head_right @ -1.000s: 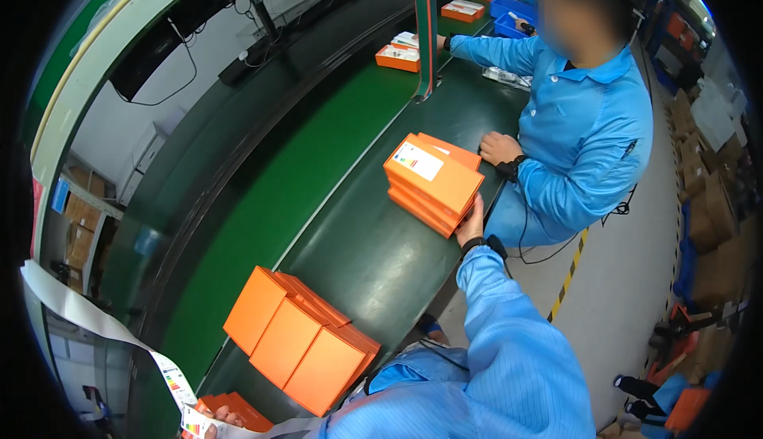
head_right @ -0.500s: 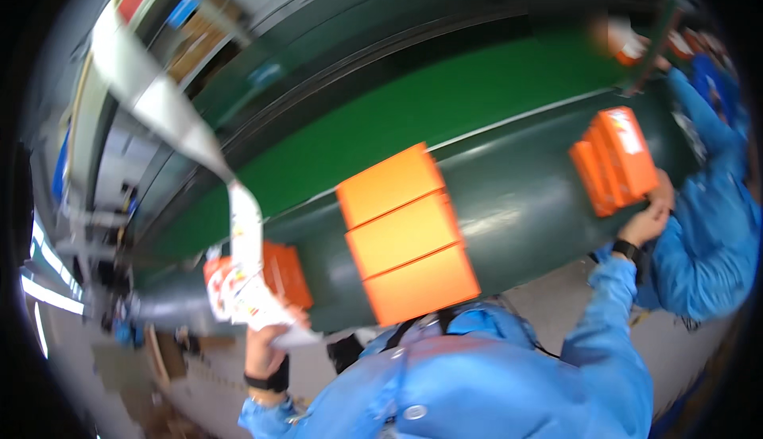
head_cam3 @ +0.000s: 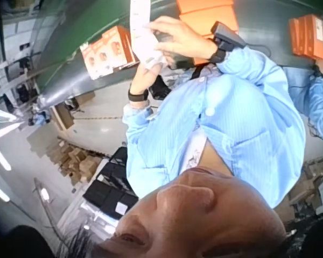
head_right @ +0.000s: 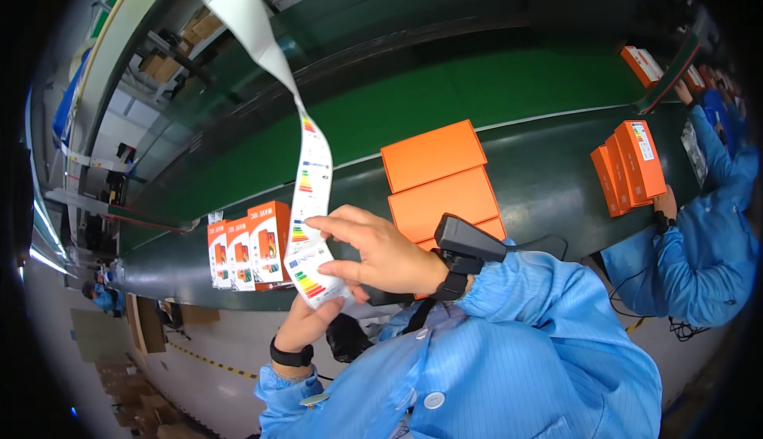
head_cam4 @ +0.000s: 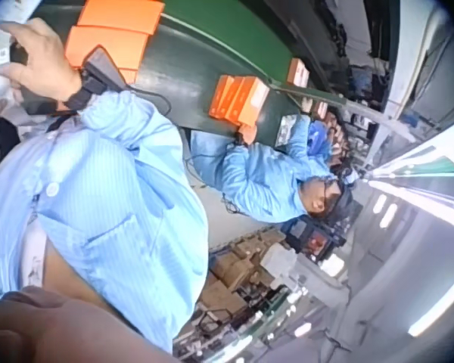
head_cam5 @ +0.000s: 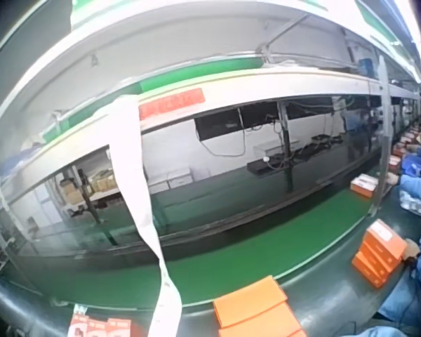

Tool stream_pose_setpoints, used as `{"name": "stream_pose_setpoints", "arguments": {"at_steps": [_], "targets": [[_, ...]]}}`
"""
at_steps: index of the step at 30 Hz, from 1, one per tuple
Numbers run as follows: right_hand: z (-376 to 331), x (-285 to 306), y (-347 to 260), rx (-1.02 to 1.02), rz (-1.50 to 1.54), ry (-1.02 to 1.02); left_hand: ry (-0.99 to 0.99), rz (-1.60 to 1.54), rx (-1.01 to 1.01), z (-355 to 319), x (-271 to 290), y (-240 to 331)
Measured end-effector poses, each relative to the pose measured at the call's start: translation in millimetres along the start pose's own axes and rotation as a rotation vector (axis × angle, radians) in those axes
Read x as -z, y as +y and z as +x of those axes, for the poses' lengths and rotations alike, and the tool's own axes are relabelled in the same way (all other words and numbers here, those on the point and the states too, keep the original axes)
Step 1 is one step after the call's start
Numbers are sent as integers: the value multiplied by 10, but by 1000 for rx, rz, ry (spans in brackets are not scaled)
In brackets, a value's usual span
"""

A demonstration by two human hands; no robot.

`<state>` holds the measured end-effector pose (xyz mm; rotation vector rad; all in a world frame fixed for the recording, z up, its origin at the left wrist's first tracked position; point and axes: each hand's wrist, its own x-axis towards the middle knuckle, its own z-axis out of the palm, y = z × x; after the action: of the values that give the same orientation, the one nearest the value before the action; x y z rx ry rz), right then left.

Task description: Applying energy labels to product boxes on a manufacturing assembly line.

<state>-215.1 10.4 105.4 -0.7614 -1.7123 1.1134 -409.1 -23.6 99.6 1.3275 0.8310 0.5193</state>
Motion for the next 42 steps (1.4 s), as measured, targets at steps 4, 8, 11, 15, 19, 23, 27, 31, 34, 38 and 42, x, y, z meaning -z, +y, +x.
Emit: {"name": "stream_pose_setpoints", "arguments": {"at_steps": [4,8,11,15,19,23,27,31,34,38,42], "targets": [[2,-93,27,-341,407,-68,8,89,-60,22,-21,-45],[-40,-123,108,-411,523,-76,105,-168,-32,-35,-65,-114],[-75,-156,233,137,2,-116,131,-826,18,-1,-103,-40],[-141,-166,244,304,-327,-75,237,-1073,141,85,-154,-26],[-245,-123,266,324,-408,-13,273,-1074,185,129,-206,-69],[-303,-90,194,505,-565,46,295,-1098,140,251,-194,-113],[-396,77,-28,237,-60,186,428,-904,-27,417,380,-430],[-610,530,57,-91,424,261,658,-639,-113,255,946,-515],[-798,681,166,-581,65,10,584,-460,-115,146,966,-551],[-815,469,431,-467,-569,-321,514,-126,102,259,589,-653],[-775,278,672,-315,-756,-439,400,81,236,353,189,-900]]}}
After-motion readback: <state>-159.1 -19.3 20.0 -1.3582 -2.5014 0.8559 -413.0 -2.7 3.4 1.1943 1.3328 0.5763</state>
